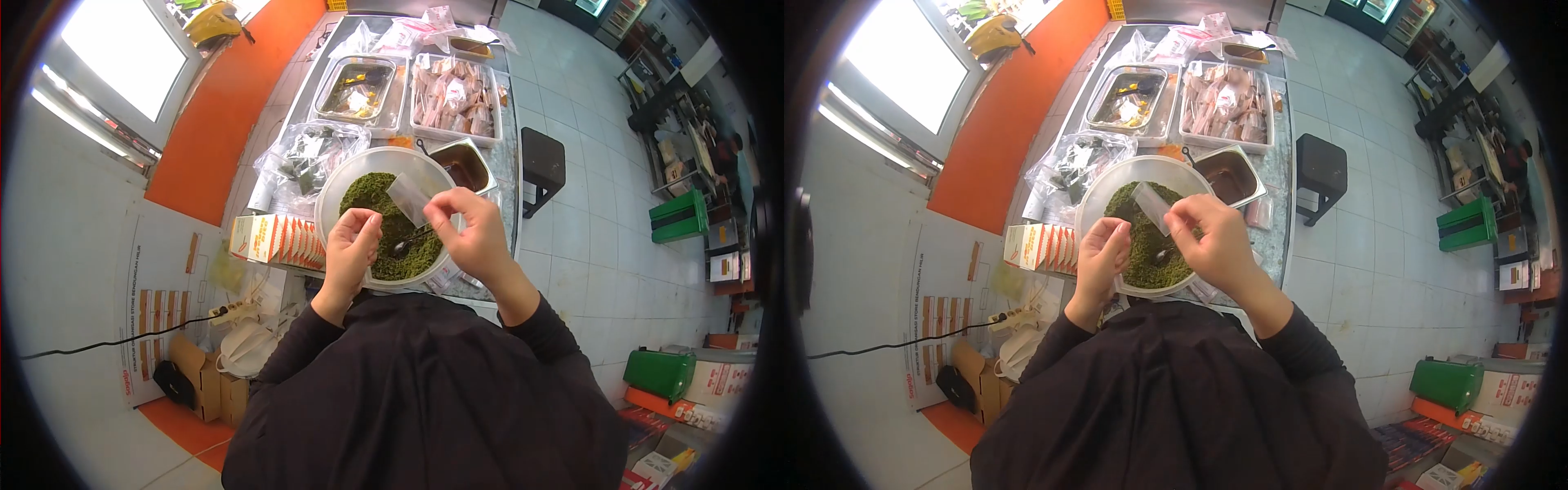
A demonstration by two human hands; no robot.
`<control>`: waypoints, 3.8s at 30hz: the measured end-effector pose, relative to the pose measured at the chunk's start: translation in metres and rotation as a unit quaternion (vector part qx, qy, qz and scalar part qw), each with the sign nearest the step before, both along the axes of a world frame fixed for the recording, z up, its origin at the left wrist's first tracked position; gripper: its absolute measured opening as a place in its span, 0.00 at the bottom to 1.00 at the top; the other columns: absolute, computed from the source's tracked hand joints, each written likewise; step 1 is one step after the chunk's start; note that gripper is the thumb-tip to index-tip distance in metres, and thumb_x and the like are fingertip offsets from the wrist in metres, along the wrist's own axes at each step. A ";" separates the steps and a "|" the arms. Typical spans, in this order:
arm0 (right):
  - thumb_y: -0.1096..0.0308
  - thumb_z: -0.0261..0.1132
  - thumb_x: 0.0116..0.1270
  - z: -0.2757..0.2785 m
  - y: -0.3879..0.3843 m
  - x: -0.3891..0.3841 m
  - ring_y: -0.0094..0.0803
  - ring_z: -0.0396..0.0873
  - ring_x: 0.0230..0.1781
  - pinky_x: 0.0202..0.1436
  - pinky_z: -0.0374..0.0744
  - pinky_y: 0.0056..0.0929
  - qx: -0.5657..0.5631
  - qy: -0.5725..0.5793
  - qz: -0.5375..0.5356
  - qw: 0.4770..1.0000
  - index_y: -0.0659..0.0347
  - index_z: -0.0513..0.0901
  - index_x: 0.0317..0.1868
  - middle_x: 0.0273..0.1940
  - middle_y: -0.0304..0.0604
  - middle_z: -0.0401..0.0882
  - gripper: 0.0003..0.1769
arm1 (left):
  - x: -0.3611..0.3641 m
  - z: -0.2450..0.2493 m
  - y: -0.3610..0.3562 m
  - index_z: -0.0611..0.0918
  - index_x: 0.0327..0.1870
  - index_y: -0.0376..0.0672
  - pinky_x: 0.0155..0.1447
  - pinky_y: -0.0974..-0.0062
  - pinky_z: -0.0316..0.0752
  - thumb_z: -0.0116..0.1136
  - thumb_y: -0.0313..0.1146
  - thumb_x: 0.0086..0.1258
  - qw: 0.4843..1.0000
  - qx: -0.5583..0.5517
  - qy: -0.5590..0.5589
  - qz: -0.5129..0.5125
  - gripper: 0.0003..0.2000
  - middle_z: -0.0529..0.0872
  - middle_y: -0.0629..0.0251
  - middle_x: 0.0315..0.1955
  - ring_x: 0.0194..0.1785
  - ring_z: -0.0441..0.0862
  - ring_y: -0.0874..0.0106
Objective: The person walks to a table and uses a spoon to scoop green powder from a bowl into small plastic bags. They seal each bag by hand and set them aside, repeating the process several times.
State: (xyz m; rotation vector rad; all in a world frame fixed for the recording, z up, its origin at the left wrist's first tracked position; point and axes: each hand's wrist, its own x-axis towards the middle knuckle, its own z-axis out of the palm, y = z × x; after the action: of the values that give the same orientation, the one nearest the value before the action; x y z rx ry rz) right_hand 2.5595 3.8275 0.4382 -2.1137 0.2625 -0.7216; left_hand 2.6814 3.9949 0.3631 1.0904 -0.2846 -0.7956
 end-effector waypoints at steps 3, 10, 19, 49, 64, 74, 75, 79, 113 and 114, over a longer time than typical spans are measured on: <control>0.68 0.71 0.65 -0.004 0.000 -0.003 0.46 0.80 0.38 0.49 0.75 0.42 -0.121 0.039 0.081 0.989 0.61 0.84 0.36 0.33 0.46 0.83 0.07 | -0.007 0.021 0.001 0.82 0.48 0.40 0.26 0.88 0.59 0.58 0.34 0.82 0.997 -0.024 -0.003 -0.069 0.07 0.79 0.76 0.32 0.24 0.65 0.90; 0.67 0.73 0.65 -0.014 0.008 -0.008 0.45 0.81 0.40 0.47 0.77 0.41 -0.141 0.003 0.060 0.988 0.62 0.84 0.39 0.36 0.45 0.83 0.09 | -0.010 0.007 -0.005 0.82 0.41 0.39 0.31 0.87 0.67 0.62 0.33 0.80 0.992 -0.021 -0.085 -0.091 0.07 0.81 0.75 0.30 0.28 0.73 0.88; 0.65 0.76 0.62 -0.014 0.019 -0.018 0.37 0.84 0.30 0.35 0.80 0.36 0.038 0.117 0.111 0.986 0.66 0.84 0.37 0.31 0.48 0.84 0.13 | 0.000 0.018 -0.002 0.82 0.33 0.37 0.38 0.85 0.73 0.67 0.33 0.77 0.968 0.040 -0.144 -0.200 0.11 0.83 0.76 0.28 0.34 0.77 0.88; 0.68 0.74 0.59 -0.013 0.015 0.003 0.45 0.82 0.46 0.50 0.81 0.42 -0.076 0.095 0.078 0.989 0.62 0.87 0.40 0.42 0.45 0.85 0.11 | -0.005 0.066 0.009 0.81 0.57 0.40 0.49 0.70 0.79 0.78 0.32 0.59 0.841 0.084 -0.530 -0.072 0.25 0.82 0.54 0.51 0.48 0.84 0.67; 0.61 0.73 0.66 -0.057 -0.017 0.053 0.38 0.78 0.49 0.55 0.74 0.44 -0.049 0.188 0.109 0.975 0.54 0.90 0.45 0.44 0.42 0.80 0.10 | 0.043 0.039 0.034 0.83 0.57 0.39 0.49 0.69 0.82 0.79 0.30 0.56 0.841 0.183 -0.510 -0.006 0.26 0.83 0.59 0.52 0.52 0.85 0.64; 0.68 0.71 0.55 -0.114 -0.016 0.074 0.41 0.73 0.59 0.63 0.68 0.53 -0.471 0.365 0.202 0.777 0.55 0.92 0.34 0.46 0.38 0.81 0.07 | 0.057 0.028 0.051 0.72 0.72 0.33 0.45 0.79 0.82 0.79 0.30 0.63 0.972 0.079 -0.220 0.032 0.37 0.81 0.59 0.56 0.45 0.87 0.75; 0.68 0.71 0.55 -0.118 -0.018 0.077 0.41 0.73 0.59 0.63 0.68 0.53 -0.473 0.352 0.203 0.782 0.55 0.92 0.34 0.45 0.38 0.82 0.06 | 0.058 0.028 0.052 0.72 0.72 0.33 0.45 0.80 0.82 0.78 0.30 0.63 0.973 0.082 -0.214 0.031 0.37 0.82 0.58 0.56 0.45 0.87 0.76; 0.67 0.71 0.57 -0.116 -0.017 0.077 0.41 0.74 0.57 0.63 0.67 0.53 -0.498 0.345 0.217 0.765 0.54 0.91 0.33 0.44 0.38 0.82 0.05 | 0.061 0.028 0.055 0.71 0.70 0.35 0.44 0.81 0.81 0.78 0.29 0.64 0.977 0.086 -0.195 0.028 0.35 0.82 0.58 0.58 0.45 0.87 0.77; 0.67 0.72 0.59 0.010 -0.036 0.022 0.36 0.77 0.48 0.64 0.64 0.51 -0.398 0.048 0.092 0.912 0.47 0.89 0.42 0.39 0.33 0.81 0.10 | 0.015 0.025 0.006 0.79 0.59 0.35 0.55 0.73 0.79 0.83 0.33 0.56 0.869 0.197 -0.450 -0.067 0.31 0.84 0.62 0.52 0.55 0.83 0.74; 0.67 0.72 0.59 0.011 -0.032 0.019 0.36 0.77 0.49 0.65 0.63 0.52 -0.402 0.028 0.071 0.912 0.48 0.89 0.42 0.39 0.33 0.81 0.10 | 0.015 0.022 0.005 0.79 0.60 0.35 0.53 0.75 0.79 0.83 0.32 0.57 0.879 0.181 -0.435 -0.069 0.31 0.84 0.63 0.52 0.53 0.83 0.75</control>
State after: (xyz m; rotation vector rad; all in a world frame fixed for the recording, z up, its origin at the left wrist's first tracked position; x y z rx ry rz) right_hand 2.5790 3.7953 0.4492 -2.8955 -0.2064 -0.7564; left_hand 2.6968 3.9998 0.3848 1.7674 -1.0124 -0.4376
